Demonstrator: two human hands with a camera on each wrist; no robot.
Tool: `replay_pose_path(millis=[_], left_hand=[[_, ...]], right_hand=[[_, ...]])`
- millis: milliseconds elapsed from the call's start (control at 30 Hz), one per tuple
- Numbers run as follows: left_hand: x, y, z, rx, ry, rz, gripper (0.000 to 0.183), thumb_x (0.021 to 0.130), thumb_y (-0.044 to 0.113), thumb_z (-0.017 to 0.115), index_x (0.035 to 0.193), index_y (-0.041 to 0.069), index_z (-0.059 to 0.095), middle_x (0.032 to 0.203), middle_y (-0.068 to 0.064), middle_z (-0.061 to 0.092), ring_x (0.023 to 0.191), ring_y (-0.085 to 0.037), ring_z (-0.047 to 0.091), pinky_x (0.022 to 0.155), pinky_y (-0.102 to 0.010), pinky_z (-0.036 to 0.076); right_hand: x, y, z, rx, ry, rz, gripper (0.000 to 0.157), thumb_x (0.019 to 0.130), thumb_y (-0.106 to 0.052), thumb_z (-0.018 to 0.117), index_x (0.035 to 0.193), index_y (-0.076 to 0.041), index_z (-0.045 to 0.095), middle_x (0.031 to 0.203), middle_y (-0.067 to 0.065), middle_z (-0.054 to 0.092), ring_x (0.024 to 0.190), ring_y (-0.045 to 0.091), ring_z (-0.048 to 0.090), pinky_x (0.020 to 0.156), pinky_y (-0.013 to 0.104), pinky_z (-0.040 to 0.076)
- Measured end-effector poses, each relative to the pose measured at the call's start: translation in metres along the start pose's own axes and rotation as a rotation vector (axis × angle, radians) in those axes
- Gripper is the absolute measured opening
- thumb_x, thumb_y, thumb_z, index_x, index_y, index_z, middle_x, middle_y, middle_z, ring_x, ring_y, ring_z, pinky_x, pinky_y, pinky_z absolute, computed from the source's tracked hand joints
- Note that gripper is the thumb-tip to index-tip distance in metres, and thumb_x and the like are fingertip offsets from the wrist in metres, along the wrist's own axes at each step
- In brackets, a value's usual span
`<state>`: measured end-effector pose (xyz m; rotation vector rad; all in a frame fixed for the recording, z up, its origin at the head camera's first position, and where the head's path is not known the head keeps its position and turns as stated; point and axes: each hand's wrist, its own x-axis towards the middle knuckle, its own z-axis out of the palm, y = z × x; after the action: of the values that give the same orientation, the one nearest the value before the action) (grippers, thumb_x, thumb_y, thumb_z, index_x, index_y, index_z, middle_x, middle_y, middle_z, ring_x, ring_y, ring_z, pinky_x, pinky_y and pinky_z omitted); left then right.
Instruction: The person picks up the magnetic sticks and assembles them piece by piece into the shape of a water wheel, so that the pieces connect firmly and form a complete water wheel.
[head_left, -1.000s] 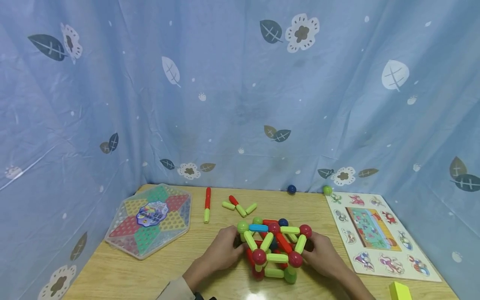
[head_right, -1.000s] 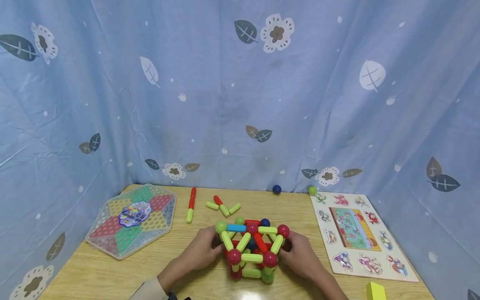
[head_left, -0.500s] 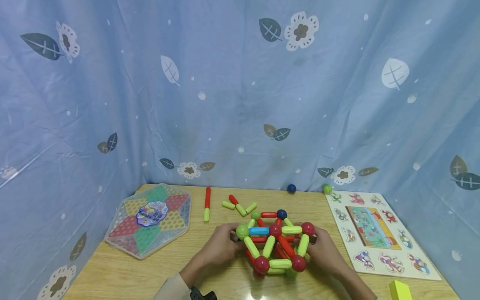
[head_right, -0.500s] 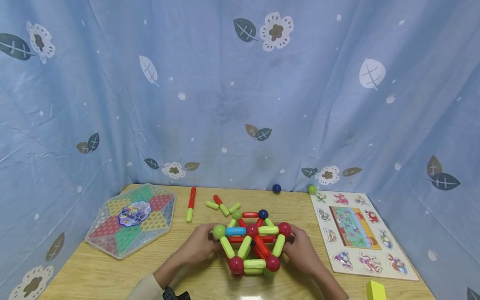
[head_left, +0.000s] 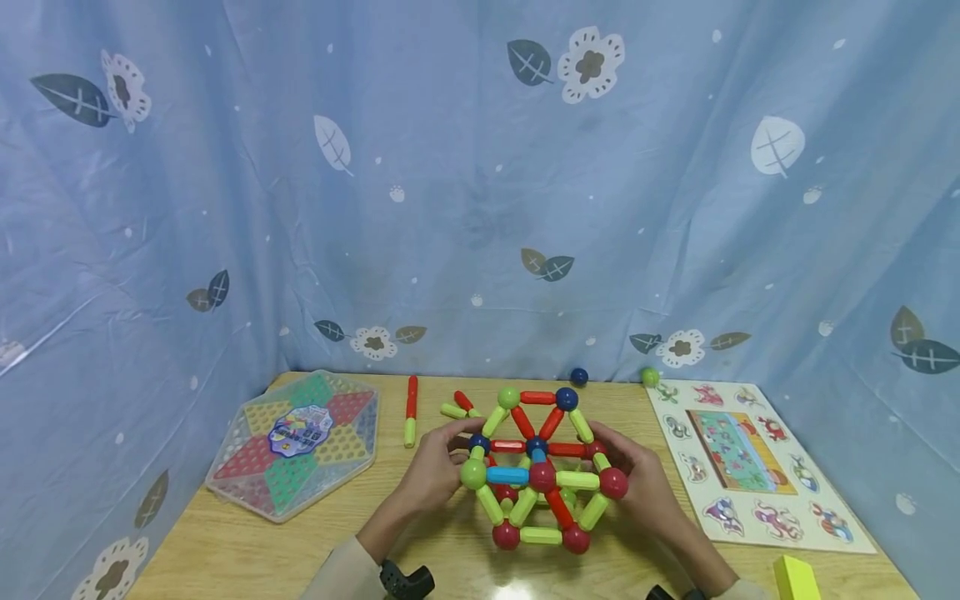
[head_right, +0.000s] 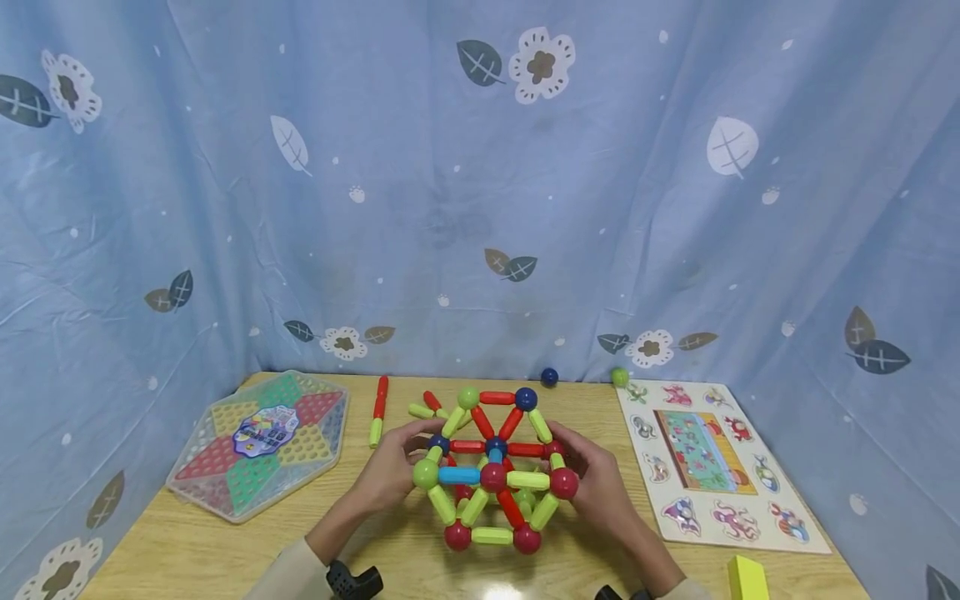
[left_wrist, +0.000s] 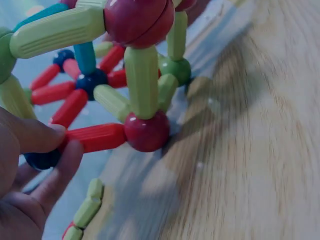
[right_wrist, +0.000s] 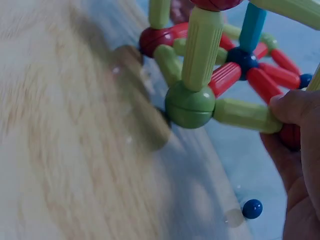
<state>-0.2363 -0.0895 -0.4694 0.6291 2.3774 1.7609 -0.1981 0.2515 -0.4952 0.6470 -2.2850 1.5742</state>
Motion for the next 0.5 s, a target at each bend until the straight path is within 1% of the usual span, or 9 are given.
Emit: replay_pose_path(millis=[100,200,300,400,467,500], left_hand=[[-0.0002,-0.0018,0.0003,-0.025,0.011,0.039,0.056,0.097,-0.011,0.072,0.151,0.002,0.062,0.147,-0.024,0.064,0.122,-0.039,0.073,0.095,-0.032,0.065],[-0.0007,-0.0040,0.0013,-0.036,0.021,0.073,0.057,0.097,-0.012,0.071,0.151,0.004,0.062,0.146,-0.022,0.064,0.122,-0.038,0.073,0.093,-0.029,0.065],[-0.0008,-0.0059,0.0024,-0.030,0.038,0.099,0.057,0.097,-0.013,0.071,0.150,0.004,0.063,0.144,-0.019,0.065,0.123,-0.036,0.073,0.092,-0.028,0.064],[-0.0011,-0.0074,0.0030,0.002,0.056,0.128,0.055,0.096,-0.014,0.071,0.147,0.004,0.065,0.142,-0.020,0.067,0.122,-0.037,0.073,0.094,-0.029,0.064],[-0.0017,-0.0080,0.0026,0.019,0.059,0.138,0.054,0.097,-0.015,0.070,0.147,0.004,0.065,0.142,-0.019,0.067,0.123,-0.038,0.073,0.096,-0.031,0.064],[-0.0021,-0.0082,0.0024,0.025,0.057,0.138,0.054,0.097,-0.016,0.068,0.147,0.005,0.065,0.142,-0.019,0.067,0.124,-0.039,0.073,0.096,-0.032,0.064]], right_hand=[[0.0016,0.0002,0.0027,-0.085,0.040,-0.113,0.073,0.083,0.019,0.084,0.151,0.010,0.058,0.130,0.029,0.075,0.115,-0.002,0.073,0.094,0.016,0.059],[0.0034,-0.0008,0.0046,-0.142,0.065,-0.192,0.077,0.080,0.020,0.086,0.151,0.008,0.059,0.133,0.029,0.074,0.118,-0.001,0.072,0.096,0.015,0.057],[0.0037,-0.0015,0.0058,-0.167,0.083,-0.236,0.080,0.076,0.021,0.088,0.150,0.006,0.061,0.130,0.026,0.074,0.115,0.000,0.073,0.095,0.014,0.057],[0.0034,-0.0004,0.0073,-0.180,0.093,-0.273,0.078,0.073,0.022,0.089,0.146,0.006,0.064,0.125,0.024,0.075,0.110,0.003,0.074,0.094,0.013,0.057],[0.0033,0.0010,0.0069,-0.189,0.082,-0.279,0.074,0.073,0.021,0.090,0.142,0.007,0.066,0.122,0.024,0.076,0.107,0.005,0.076,0.093,0.014,0.058],[0.0034,0.0013,0.0060,-0.193,0.068,-0.263,0.072,0.075,0.019,0.090,0.141,0.007,0.067,0.122,0.023,0.076,0.107,0.005,0.076,0.093,0.014,0.058]])
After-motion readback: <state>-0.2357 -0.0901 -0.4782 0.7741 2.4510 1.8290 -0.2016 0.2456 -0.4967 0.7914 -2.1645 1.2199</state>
